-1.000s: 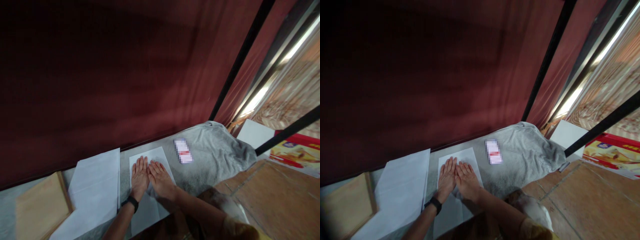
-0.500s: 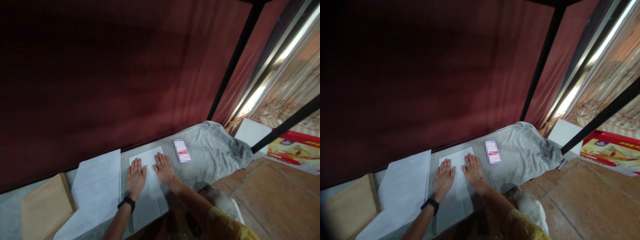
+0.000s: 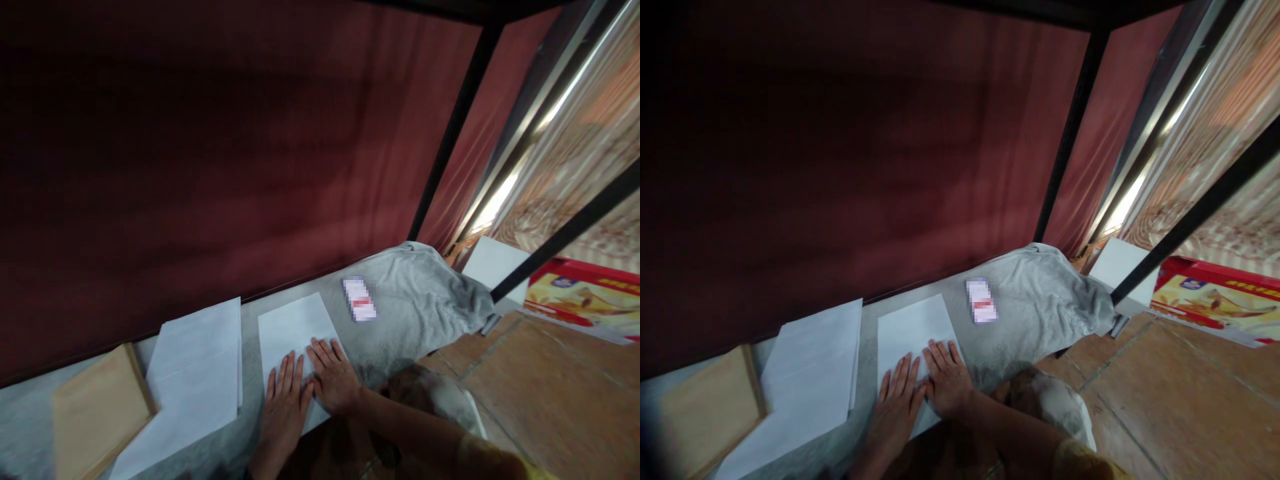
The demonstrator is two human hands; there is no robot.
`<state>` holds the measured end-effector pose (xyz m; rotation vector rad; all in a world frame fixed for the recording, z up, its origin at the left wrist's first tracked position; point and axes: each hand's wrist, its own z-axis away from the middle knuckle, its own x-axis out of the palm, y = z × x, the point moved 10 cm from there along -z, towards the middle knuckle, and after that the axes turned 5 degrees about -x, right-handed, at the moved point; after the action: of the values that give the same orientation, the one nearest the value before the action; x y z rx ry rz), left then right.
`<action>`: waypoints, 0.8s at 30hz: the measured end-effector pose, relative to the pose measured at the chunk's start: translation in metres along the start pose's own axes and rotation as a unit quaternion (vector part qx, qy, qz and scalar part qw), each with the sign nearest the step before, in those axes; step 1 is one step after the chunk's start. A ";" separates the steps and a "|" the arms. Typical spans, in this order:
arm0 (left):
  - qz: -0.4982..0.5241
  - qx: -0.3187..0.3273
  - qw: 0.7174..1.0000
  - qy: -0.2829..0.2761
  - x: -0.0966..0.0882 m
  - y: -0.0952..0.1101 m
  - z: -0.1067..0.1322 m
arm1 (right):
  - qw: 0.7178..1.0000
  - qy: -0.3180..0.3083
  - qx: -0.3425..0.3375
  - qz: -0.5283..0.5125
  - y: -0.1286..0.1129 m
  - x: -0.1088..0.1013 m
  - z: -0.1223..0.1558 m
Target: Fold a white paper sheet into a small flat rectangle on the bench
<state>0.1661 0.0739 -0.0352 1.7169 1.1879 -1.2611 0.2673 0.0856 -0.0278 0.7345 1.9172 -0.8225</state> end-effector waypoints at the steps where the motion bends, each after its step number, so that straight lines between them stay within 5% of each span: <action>1: -0.009 0.001 1.000 -0.002 0.001 0.001 0.008 | 1.000 0.005 0.001 0.006 0.001 -0.002 0.000; 9: -0.024 -0.024 0.999 -0.015 -0.001 -0.030 0.028 | 0.999 0.005 0.022 0.026 0.024 -0.015 0.015; 14: -0.009 0.067 0.995 -0.079 -0.004 -0.009 0.050 | 0.999 -0.026 0.013 0.016 0.038 -0.018 0.023; 18: -0.004 0.077 0.991 -0.112 -0.012 -0.009 0.054 | 0.997 -0.072 0.000 -0.020 0.050 -0.016 0.018; 24: 0.177 0.052 0.971 -0.154 -0.026 -0.039 0.039 | 0.981 -0.150 -0.058 -0.107 0.063 -0.026 0.010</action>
<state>0.1137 0.0450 -0.0227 1.6416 0.6141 -1.3220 0.3313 0.1121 -0.0236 0.3165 1.7703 -0.8890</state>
